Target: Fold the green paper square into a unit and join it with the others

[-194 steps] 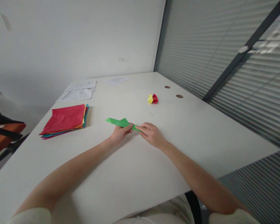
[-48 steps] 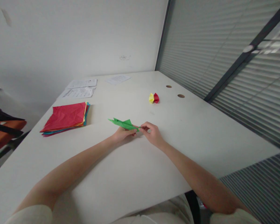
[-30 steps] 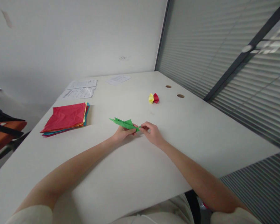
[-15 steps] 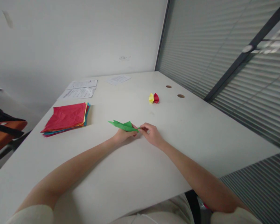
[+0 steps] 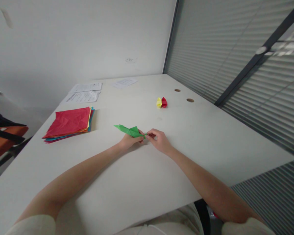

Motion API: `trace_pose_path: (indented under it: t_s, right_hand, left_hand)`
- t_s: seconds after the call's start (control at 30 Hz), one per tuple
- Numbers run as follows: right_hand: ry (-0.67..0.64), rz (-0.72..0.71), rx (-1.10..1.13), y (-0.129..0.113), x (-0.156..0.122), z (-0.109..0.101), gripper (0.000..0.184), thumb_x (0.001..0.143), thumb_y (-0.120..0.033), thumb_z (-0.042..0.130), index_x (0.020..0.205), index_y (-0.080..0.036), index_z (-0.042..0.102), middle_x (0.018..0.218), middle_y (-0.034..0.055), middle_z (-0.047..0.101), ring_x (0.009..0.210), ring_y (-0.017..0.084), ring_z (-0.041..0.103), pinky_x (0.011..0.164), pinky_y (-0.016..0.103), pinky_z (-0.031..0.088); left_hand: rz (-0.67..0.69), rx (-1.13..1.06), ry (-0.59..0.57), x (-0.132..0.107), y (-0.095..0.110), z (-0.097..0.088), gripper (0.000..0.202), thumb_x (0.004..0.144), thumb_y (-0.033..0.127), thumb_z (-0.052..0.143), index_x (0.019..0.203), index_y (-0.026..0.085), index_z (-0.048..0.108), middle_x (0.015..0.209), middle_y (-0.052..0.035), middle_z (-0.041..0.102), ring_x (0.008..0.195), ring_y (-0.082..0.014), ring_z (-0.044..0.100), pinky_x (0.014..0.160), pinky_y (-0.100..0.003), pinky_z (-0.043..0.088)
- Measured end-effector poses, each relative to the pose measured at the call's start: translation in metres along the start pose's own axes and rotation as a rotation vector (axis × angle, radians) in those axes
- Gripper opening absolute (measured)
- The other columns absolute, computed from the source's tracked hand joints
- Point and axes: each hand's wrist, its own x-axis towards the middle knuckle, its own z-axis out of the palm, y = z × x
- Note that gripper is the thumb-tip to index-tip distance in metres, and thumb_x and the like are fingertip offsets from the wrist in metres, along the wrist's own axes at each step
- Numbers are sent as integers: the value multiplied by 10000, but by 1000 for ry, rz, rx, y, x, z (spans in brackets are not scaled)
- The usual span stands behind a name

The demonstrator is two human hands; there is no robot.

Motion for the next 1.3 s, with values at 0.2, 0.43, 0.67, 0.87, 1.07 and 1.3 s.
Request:
trace_pose_path:
  t_s: [0.2,0.43,0.67,0.87,1.07,1.3]
  right_hand:
    - [-13,5,9,0,0,0,109,854,-253,577,792,-175,621,762,29,644,667,133,571,640,262,470]
    - [-16,1,7,1,0,0,113,853,-250,573,787,-168,614,752,31,638,661,133,572,637,260,468]
    - [-24,9,8,-1,0,-1,113,850,-249,572,784,-169,614,747,27,638,651,129,570,634,256,468]
    - [-31,16,11,-2,0,-2,114,848,-255,578,779,-170,611,735,25,642,649,127,566,624,249,460]
    - [-34,22,14,1,-1,-1,119,850,-266,578,784,-174,614,736,21,642,643,125,562,617,248,460]
    - [-43,24,9,1,-1,-1,120,851,-261,577,791,-166,619,731,25,647,634,123,559,616,248,458]
  left_hand:
    - [12,6,-11,0,1,0,234,646,251,773,767,121,622,592,-8,623,549,-103,549,580,-251,423]
    - [4,-2,-1,0,2,3,235,634,244,771,759,127,609,584,-1,616,538,-102,544,567,-247,420]
    - [0,5,-4,1,1,2,247,626,249,775,761,122,612,584,0,615,539,-97,542,564,-243,415]
    - [0,1,-15,1,-1,2,236,637,253,770,759,122,616,576,0,614,529,-96,543,546,-236,406]
    - [11,-20,-28,2,-1,2,231,634,256,781,735,124,620,571,-3,610,519,-95,535,541,-241,407]
    - [-3,-21,-37,2,0,3,233,632,250,779,736,122,615,569,0,604,525,-92,533,545,-238,403]
